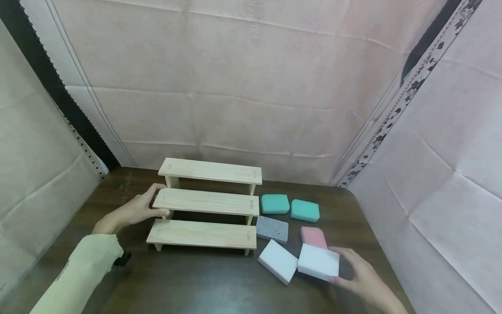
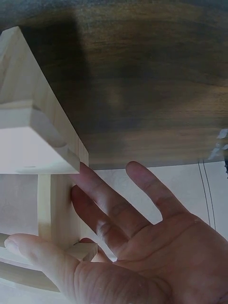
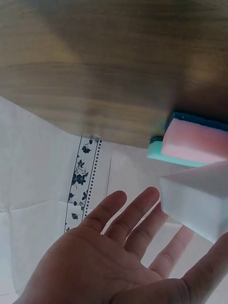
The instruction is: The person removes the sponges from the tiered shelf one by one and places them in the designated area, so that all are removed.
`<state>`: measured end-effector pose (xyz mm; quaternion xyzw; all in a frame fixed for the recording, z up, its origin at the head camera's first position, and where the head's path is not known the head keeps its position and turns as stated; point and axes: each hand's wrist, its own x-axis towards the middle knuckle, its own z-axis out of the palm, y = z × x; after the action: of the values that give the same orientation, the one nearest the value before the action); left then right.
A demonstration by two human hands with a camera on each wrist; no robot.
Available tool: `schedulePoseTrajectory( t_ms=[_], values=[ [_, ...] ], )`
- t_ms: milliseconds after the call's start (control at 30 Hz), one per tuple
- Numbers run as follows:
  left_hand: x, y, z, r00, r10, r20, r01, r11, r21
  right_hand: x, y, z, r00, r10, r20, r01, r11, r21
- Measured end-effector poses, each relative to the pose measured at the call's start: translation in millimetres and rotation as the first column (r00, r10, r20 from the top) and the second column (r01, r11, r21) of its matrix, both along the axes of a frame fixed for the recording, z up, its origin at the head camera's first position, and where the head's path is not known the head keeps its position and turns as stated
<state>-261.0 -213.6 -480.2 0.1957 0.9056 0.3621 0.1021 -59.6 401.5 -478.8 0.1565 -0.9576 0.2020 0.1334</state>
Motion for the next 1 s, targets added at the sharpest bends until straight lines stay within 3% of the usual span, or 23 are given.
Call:
schedulePoseTrajectory(
  t_ms=[100, 333, 567, 1000],
  values=[
    [0.7, -1.6, 0.4, 1.000, 0.001, -0.006, -0.001, 1.000, -0.008, 1.7, 1, 2.7, 1.000, -0.003, 0.006, 0.003, 1.000, 0.001],
    [0.9, -2.6, 2.5, 1.000, -0.006, -0.008, 0.006, 1.000, -0.003, 7.0, 5, 6.4, 0.995, -0.025, 0.101, 0.026, 1.000, -0.013],
    [2.5, -5.3, 3.0, 1.000, -0.004, -0.026, 0.004, 1.000, -0.012, 14.1, 9, 3.8, 0.995, 0.003, 0.095, 0.000, 0.999, -0.032],
    [1.0, 0.2, 0.5, 1.000, -0.014, -0.023, 0.014, 1.000, 0.005, 16.1, 14, -22.0, 0.989, 0.011, 0.149, -0.002, 0.998, -0.061]
  ],
)
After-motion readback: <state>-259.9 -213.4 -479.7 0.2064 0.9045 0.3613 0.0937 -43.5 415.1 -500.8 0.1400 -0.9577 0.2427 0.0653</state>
